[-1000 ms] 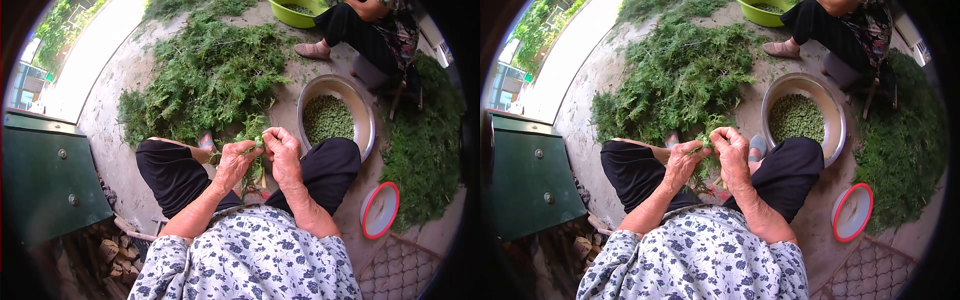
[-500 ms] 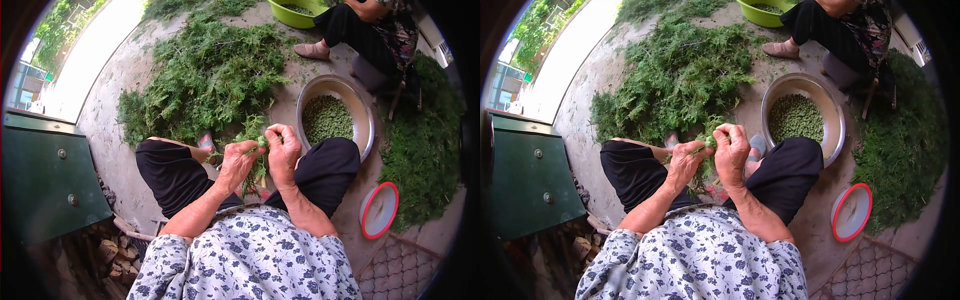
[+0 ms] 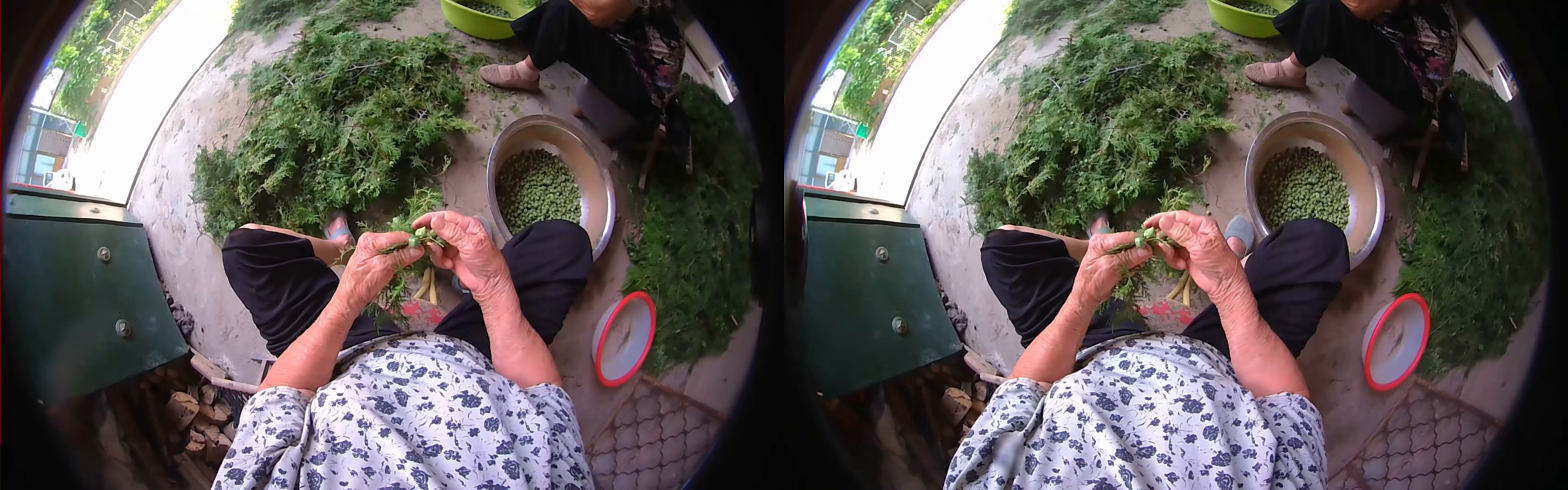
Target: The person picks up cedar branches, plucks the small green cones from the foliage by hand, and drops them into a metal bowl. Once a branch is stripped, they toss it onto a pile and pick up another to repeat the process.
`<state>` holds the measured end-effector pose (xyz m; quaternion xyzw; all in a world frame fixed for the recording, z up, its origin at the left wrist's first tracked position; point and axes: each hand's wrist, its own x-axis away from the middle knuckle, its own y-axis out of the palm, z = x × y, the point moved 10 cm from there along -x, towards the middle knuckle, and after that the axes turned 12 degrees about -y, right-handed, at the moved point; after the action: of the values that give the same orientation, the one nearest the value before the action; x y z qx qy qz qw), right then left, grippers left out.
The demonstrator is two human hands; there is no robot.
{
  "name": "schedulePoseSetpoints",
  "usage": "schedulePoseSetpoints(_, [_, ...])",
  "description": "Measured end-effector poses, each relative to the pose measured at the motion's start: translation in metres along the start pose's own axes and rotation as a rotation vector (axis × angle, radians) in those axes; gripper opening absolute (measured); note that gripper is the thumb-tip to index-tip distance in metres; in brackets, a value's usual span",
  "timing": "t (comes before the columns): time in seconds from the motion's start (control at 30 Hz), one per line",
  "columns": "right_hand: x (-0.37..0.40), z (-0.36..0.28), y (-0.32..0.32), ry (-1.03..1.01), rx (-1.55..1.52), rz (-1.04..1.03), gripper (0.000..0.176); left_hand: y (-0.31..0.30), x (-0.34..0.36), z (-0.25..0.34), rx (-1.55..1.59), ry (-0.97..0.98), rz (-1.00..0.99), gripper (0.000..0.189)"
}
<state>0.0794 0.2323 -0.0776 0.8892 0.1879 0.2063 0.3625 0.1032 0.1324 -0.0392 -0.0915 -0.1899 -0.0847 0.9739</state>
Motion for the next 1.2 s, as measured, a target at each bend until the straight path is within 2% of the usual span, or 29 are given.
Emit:
schedulePoseSetpoints(0.07, [0.003, -0.001, 0.010, -0.011, 0.185, -0.092, 0.029, 0.002, -0.001, -0.007, 0.076, -0.075, -0.024, 0.017])
schedulePoseSetpoints(0.13, [0.003, -0.001, 0.008, -0.018, 0.199, -0.092, 0.030, 0.003, 0.000, -0.006, 0.076, -0.091, -0.021, 0.018])
schedulePoseSetpoints(0.23, [0.005, -0.003, 0.013, -0.020, 0.246, -0.124, 0.023, 0.002, -0.001, -0.012, 0.086, -0.116, -0.007, 0.018])
schedulePoseSetpoints(0.27, [0.004, -0.010, 0.012, -0.098, 0.340, -0.106, 0.019, 0.001, -0.003, -0.015, 0.085, -0.116, -0.007, 0.018])
schedulePoseSetpoints(0.33, [0.004, -0.013, 0.015, -0.177, 0.434, -0.088, 0.016, -0.001, -0.003, 0.000, -0.384, 0.095, 0.122, 0.017])
schedulePoseSetpoints(0.37, [0.005, -0.024, 0.014, -0.346, 0.638, -0.012, 0.014, 0.000, -0.003, -0.003, -0.384, 0.095, 0.121, 0.017])
schedulePoseSetpoints(0.4, [0.008, -0.039, 0.013, -0.519, 0.843, 0.068, 0.012, 0.002, 0.001, 0.011, -0.414, 0.245, 0.173, 0.017])
schedulePoseSetpoints(0.43, [0.004, -0.030, -0.009, -0.437, 0.699, 0.182, 0.012, 0.004, 0.009, 0.025, -0.443, 0.394, 0.227, 0.016])
schedulePoseSetpoints(0.47, [-0.003, -0.013, -0.029, -0.289, 0.233, 0.209, 0.014, 0.005, 0.010, 0.028, -0.442, 0.395, 0.228, 0.016])
schedulePoseSetpoints(0.53, [-0.003, -0.022, -0.039, -0.310, -0.042, 0.273, 0.017, -0.002, 0.003, 0.014, -0.057, 0.103, 0.138, 0.020])
schedulePoseSetpoints(0.57, [-0.005, -0.022, -0.049, -0.303, -0.133, 0.279, 0.016, -0.003, 0.003, 0.014, -0.057, 0.104, 0.140, 0.020])
schedulePoseSetpoints(0.63, [-0.006, -0.023, -0.083, -0.272, -0.201, 0.444, 0.011, -0.006, -0.004, -0.011, 0.102, -0.127, 0.133, 0.019])
schedulePoseSetpoints(0.67, [-0.006, -0.025, -0.103, -0.279, -0.220, 0.522, 0.011, -0.006, -0.005, -0.012, 0.105, -0.123, 0.127, 0.019])
schedulePoseSetpoints(0.73, [-0.008, -0.042, -0.136, -0.340, -0.428, 0.647, 0.010, -0.003, -0.007, -0.025, 0.178, -0.205, 0.100, 0.018])
schedulePoseSetpoints(0.8, [-0.012, -0.074, -0.183, -0.610, -0.678, 0.693, 0.018, 0.000, -0.004, -0.011, 0.193, -0.208, 0.090, 0.019])
schedulePoseSetpoints(0.83, [-0.003, -0.099, -0.185, -0.696, -0.622, 0.757, 0.025, -0.001, -0.004, -0.010, 0.168, -0.235, 0.101, 0.019])
schedulePoseSetpoints(0.9, [0.010, -0.142, -0.185, -0.820, -0.489, 0.722, 0.042, -0.002, -0.007, -0.016, 0.143, -0.264, 0.115, 0.019])
schedulePoseSetpoints(0.93, [0.014, -0.162, -0.181, -0.907, -0.365, 0.631, 0.047, 0.000, -0.011, -0.023, 0.210, -0.243, 0.106, 0.016])
schedulePoseSetpoints(1.0, [0.025, -0.173, -0.188, -0.919, -0.390, 0.700, 0.044, 0.000, -0.013, -0.024, 0.274, -0.225, 0.104, 0.013])
schedulePoseSetpoints(1.07, [0.027, -0.169, -0.191, -0.884, -0.403, 0.705, 0.042, 0.004, -0.011, -0.014, 0.202, -0.236, 0.077, 0.015])
schedulePoseSetpoints(1.13, [0.016, -0.163, -0.146, -0.765, -0.054, 0.482, 0.036, 0.006, -0.015, -0.018, 0.203, -0.223, 0.058, 0.016])
schedulePoseSetpoints(1.2, [0.015, -0.143, -0.059, -0.690, 0.271, 0.237, 0.028, 0.009, -0.016, -0.017, 0.170, -0.241, 0.054, 0.017])
